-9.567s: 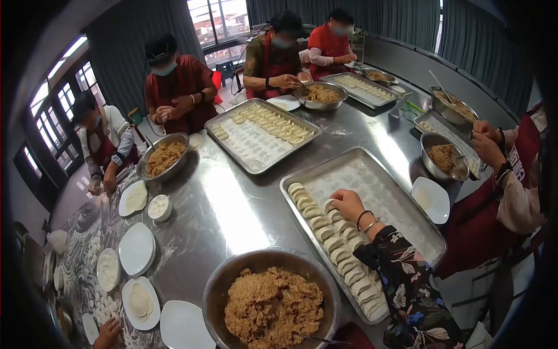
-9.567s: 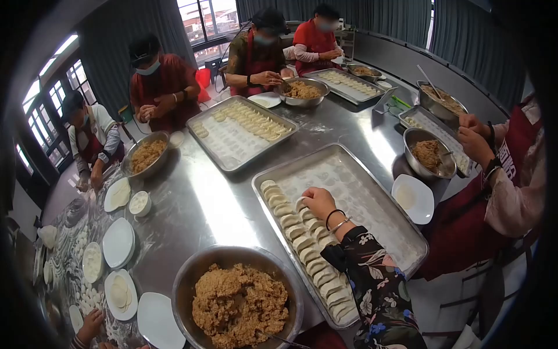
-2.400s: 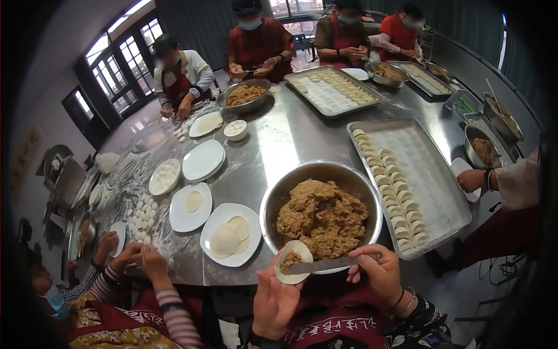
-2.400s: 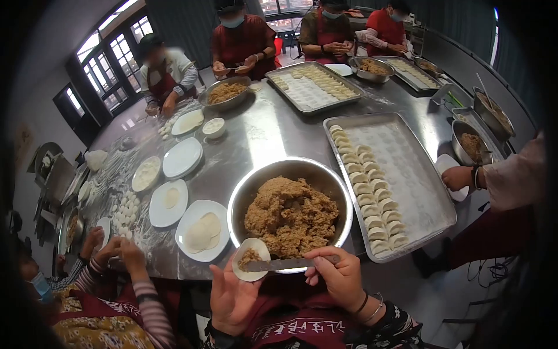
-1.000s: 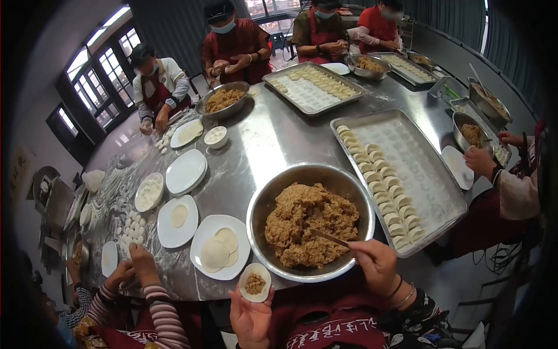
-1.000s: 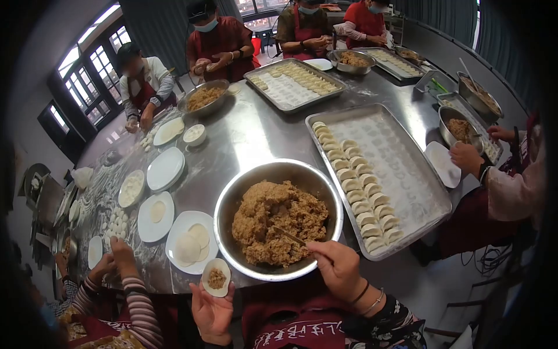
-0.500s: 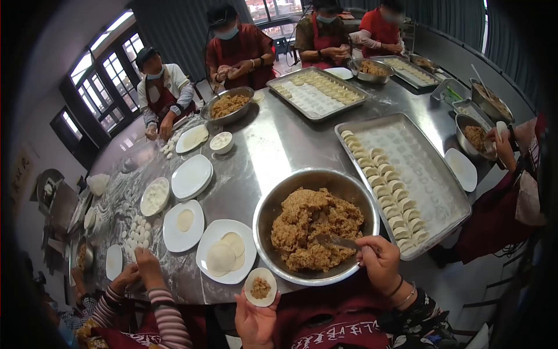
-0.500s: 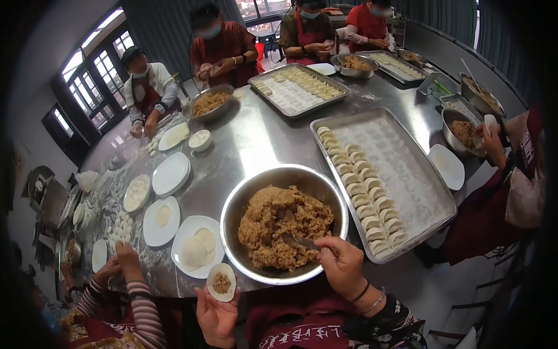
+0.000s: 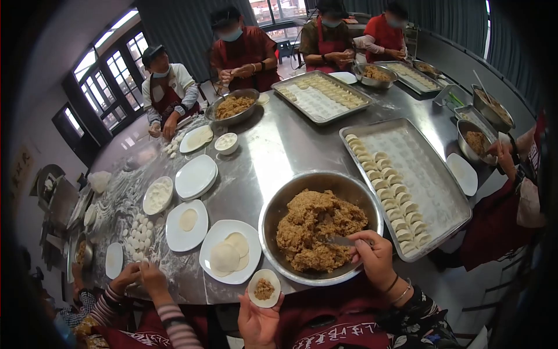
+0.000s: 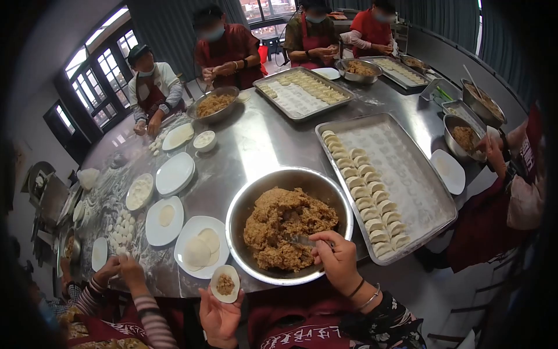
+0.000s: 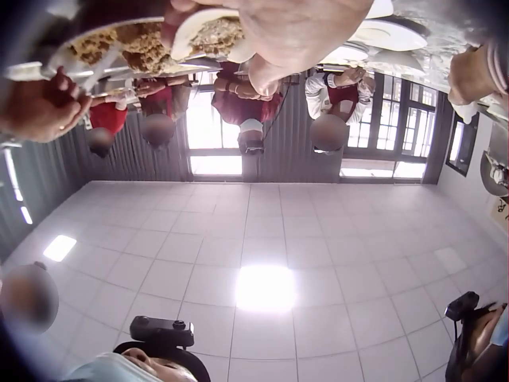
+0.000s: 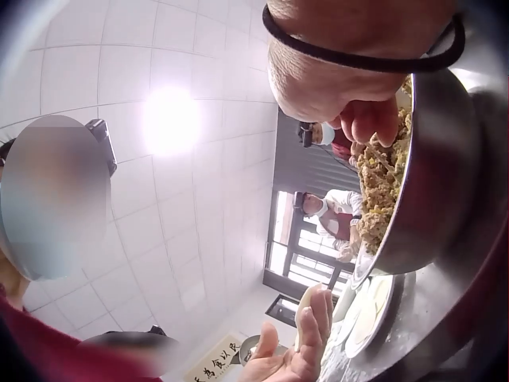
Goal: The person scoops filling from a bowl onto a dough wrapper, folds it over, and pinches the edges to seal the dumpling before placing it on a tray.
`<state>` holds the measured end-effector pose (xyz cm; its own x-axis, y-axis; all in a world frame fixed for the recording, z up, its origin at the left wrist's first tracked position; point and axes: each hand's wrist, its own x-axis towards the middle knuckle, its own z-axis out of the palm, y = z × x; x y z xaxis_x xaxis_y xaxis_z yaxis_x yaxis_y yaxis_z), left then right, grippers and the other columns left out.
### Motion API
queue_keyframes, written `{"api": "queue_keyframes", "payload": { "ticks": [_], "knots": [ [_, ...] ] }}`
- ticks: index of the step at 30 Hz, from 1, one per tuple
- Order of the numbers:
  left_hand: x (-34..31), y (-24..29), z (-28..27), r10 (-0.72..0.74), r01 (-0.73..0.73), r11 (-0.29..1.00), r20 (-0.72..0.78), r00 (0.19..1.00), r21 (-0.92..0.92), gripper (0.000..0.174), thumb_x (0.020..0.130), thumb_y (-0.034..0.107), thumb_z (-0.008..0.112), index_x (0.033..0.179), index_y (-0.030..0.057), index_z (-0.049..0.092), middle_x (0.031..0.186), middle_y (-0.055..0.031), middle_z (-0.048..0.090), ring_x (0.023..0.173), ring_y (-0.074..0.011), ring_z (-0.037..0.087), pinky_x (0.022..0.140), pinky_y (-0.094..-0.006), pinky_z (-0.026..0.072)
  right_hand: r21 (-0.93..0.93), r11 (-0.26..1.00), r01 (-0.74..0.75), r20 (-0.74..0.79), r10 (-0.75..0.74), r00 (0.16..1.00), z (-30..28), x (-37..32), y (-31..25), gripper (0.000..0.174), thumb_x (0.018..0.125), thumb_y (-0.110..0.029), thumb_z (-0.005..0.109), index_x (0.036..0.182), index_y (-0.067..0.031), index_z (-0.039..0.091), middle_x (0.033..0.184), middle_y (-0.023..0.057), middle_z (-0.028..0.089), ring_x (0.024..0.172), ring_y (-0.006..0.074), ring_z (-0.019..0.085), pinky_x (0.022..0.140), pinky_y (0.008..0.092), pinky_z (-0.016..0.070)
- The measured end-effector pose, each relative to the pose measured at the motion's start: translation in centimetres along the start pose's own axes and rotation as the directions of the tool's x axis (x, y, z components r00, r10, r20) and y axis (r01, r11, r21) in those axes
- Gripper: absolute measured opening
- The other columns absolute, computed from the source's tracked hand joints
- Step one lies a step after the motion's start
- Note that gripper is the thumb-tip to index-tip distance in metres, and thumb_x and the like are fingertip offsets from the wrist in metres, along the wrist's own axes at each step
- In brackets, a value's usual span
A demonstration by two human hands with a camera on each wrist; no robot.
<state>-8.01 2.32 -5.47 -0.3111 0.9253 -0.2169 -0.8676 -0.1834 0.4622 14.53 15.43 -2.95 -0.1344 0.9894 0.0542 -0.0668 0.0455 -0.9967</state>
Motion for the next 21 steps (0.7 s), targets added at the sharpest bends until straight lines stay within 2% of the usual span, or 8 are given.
{"api": "queue_keyframes", "payload": {
  "ticks": [7,9,14,16,17,18,20,21],
  "knots": [
    [-0.2,-0.1,1.1,-0.007,0.005,0.998,0.041,0.999,0.065,0.056,0.092,0.044,0.044,0.132,0.0054,0.035,0.131,-0.0152,0.045,0.121,-0.0325,0.044,0.094,-0.0506,0.0427,0.218,0.975,-0.043,-0.025,0.049,0.998,-0.8,-0.1,0.2,0.018,0.091,-0.008,0.048,0.1,0.003,0.058,0.072,0.0078,0.061,0.057,0.0082,0.056,0.055,0.0199,0.0471],
    [-0.3,0.0,2.1,-0.013,0.001,0.986,0.07,0.997,0.167,0.061,0.092,0.048,0.042,0.134,0.0058,0.031,0.133,-0.0132,0.044,0.122,-0.0298,0.044,0.098,-0.0513,0.0381,0.365,0.929,-0.056,-0.044,0.078,0.996,-1.2,-0.3,0.0,0.019,0.09,-0.009,0.047,0.1,0.0033,0.056,0.071,0.0098,0.06,0.056,0.0126,0.056,0.056,0.0264,0.0506],
    [0.1,-0.8,5.3,-0.044,0.019,0.979,0.121,0.992,0.201,0.069,0.091,0.051,0.041,0.137,0.0018,0.024,0.135,-0.0155,0.04,0.125,-0.0302,0.041,0.102,-0.0497,0.0346,0.438,0.898,-0.044,0.039,0.03,0.999,-1.7,-2.1,-1.8,0.02,0.09,-0.003,0.044,0.102,0.006,0.057,0.076,0.0115,0.061,0.061,0.0147,0.059,0.061,0.0262,0.0507],
    [0.4,-1.4,5.7,-0.102,0.069,0.977,0.165,0.981,0.2,0.074,0.09,0.052,0.041,0.138,-0.0001,0.021,0.137,-0.0177,0.037,0.126,-0.031,0.039,0.103,-0.0497,0.0336,0.216,0.968,0.126,0.089,-0.148,0.985,-1.8,-3.2,-2.3,0.02,0.088,0.0,0.045,0.102,0.0066,0.058,0.08,0.0115,0.062,0.065,0.0151,0.059,0.062,0.0266,0.0503],
    [0.3,-1.6,5.8,-0.115,0.083,0.975,0.153,0.981,0.205,0.076,0.089,0.053,0.041,0.139,-0.0009,0.02,0.138,-0.0187,0.035,0.127,-0.0313,0.037,0.104,-0.0485,0.0324,0.064,0.948,0.311,0.18,-0.318,0.931,-2.0,-3.5,-3.2,0.02,0.083,0.003,0.051,0.101,0.005,0.061,0.081,0.0127,0.062,0.067,0.0189,0.06,0.06,0.028,0.0494],
    [0.1,-1.8,6.1,-0.099,0.073,0.979,0.13,0.987,0.189,0.076,0.089,0.053,0.041,0.139,-0.0009,0.02,0.138,-0.0187,0.035,0.127,-0.0313,0.037,0.104,-0.0485,0.0324,0.063,0.953,0.296,0.208,-0.302,0.93,-2.2,-3.7,-3.7,0.02,0.083,0.003,0.051,0.101,0.005,0.061,0.081,0.0127,0.062,0.067,0.0189,0.06,0.06,0.028,0.0494],
    [0.0,-2.1,6.8,-0.123,0.097,0.981,0.152,0.981,0.168,0.076,0.089,0.053,0.042,0.139,-0.0005,0.02,0.139,-0.0183,0.034,0.128,-0.0315,0.037,0.105,-0.0475,0.0313,-0.138,0.685,0.715,0.447,-0.601,0.663,-2.4,-3.6,-4.4,0.023,0.077,0.004,0.056,0.099,0.0017,0.063,0.079,0.0138,0.061,0.066,0.0234,0.06,0.059,0.0296,0.0487],
    [-0.1,-2.2,6.9,-0.135,0.112,0.981,0.148,0.98,0.156,0.076,0.089,0.054,0.042,0.139,0.0006,0.02,0.139,-0.0175,0.034,0.128,-0.0305,0.037,0.105,-0.0465,0.0308,-0.128,0.635,0.762,0.471,-0.637,0.61,-2.2,-3.8,-4.3,0.027,0.072,0.001,0.061,0.098,-0.0023,0.065,0.079,0.0125,0.06,0.066,0.0254,0.06,0.058,0.0307,0.0486]
  ]
}}
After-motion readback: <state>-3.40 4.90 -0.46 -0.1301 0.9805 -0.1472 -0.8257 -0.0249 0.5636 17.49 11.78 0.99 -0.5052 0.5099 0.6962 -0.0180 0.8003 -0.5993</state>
